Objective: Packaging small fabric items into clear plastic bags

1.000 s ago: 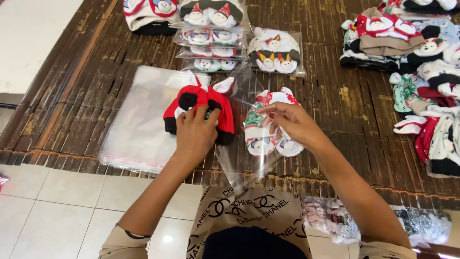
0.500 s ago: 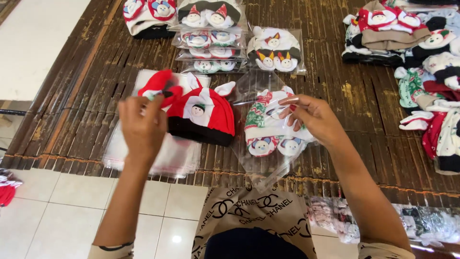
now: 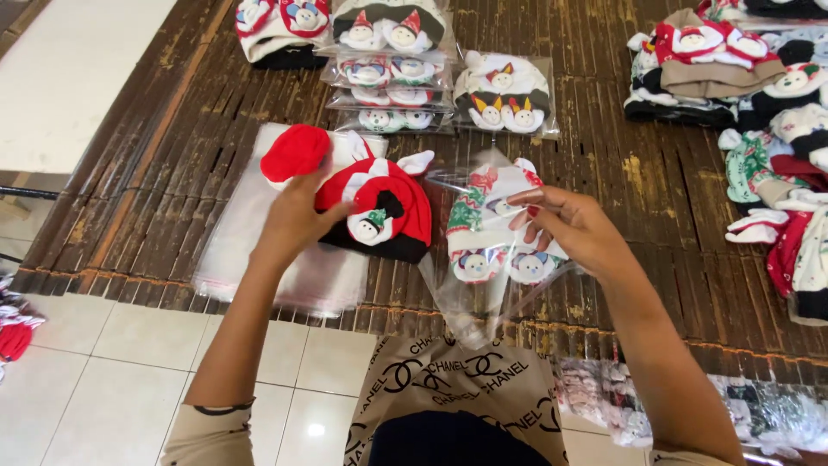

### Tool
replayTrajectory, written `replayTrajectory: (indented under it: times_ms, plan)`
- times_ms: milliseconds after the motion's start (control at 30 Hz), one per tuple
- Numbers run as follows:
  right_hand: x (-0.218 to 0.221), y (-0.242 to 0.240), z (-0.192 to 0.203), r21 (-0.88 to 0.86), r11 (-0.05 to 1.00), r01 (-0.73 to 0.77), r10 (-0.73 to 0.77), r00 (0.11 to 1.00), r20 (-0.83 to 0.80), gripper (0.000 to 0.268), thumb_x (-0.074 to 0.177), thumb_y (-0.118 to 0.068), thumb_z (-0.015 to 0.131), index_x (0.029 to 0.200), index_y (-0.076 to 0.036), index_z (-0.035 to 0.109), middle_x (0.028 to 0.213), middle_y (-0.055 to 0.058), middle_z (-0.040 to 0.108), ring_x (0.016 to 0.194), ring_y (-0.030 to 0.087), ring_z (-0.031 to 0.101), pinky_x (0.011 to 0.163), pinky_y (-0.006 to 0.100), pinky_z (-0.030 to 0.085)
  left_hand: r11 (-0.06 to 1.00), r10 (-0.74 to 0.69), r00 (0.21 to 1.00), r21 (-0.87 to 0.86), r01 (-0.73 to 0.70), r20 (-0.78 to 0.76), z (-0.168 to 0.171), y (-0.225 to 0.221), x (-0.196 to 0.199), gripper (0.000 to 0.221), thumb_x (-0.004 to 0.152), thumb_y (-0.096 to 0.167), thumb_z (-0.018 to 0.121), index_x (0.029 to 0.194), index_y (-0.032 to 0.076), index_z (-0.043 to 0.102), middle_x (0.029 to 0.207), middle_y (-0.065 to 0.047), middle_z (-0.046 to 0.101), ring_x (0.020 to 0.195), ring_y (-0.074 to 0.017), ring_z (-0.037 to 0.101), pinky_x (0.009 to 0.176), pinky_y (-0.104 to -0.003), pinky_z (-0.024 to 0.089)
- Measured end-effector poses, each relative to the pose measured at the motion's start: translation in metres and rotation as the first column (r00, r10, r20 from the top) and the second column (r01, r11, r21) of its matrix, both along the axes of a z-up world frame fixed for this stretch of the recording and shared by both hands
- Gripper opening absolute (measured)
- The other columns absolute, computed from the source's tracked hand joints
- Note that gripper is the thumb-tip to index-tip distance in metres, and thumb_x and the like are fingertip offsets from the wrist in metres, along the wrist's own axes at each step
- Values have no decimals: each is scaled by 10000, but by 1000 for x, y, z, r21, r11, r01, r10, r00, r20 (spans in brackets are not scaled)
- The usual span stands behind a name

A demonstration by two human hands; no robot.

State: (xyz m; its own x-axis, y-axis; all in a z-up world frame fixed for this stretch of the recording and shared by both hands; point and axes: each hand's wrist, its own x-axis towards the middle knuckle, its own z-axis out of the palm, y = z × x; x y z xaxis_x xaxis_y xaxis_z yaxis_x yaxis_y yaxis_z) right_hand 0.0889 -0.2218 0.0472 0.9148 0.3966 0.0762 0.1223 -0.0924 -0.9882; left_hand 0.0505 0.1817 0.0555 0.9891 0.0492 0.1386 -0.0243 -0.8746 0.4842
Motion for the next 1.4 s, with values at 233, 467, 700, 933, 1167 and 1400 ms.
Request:
replayTrajectory:
  times_ms: [233,467,700,933,1167,1400]
  plan:
    - [1,2,-6,0,1000,-4,4,1000,-6,317,988,-36,536,1260,38,680,878,202,721,663,187,681,507,264,572,995,60,994,83,-53,-86,-45,1,36,777,710,387,915,1327,9,633,1223,-247,647,1178,-461,623,985,-552,500]
    - [5,-5,-20,64,998,8,-6,999,-33,325,987,-47,547,1276,33,671,954,201,730,650,190,673,498,249,566,958,-75,997,-276,73,5,-45,19,39,646,672,159,883,1227,135,554,1197,-203,661,1219,-443,611,1039,-523,454]
    - [0,-11,2,116,993,-12,5,998,62,267,1008,-38,551,1215,77,676,805,186,709,609,200,682,491,241,558,941,193,978,-298,-163,74,-23,99,27,602,712,148,885,1241,105,600,1182,-210,685,1161,-470,619,931,-576,447]
    - [24,-26,11,342,930,136,-167,984,63,247,1047,-115,571,1256,9,610,940,200,703,687,223,726,518,263,597,963,130,881,155,-222,455,42,-13,-16,761,790,150,898,1457,68,541,1393,-194,504,1217,-505,531,925,-677,401]
    - [59,-36,-52,334,922,195,-99,954,-283,450,1021,-77,555,1451,0,445,1076,235,724,773,215,762,569,278,638,859,-510,617,387,334,599,2,-169,-33,670,847,571,716,1349,164,536,1243,-116,593,1207,-352,519,1042,-534,387]
    - [38,-54,-25,535,821,200,77,889,-451,597,1031,-400,490,1461,13,487,1225,254,707,931,220,779,659,243,650,816,-566,682,432,384,464,-83,-186,39,214,875,194,584,1039,146,712,918,-56,678,819,-278,699,676,-407,518]
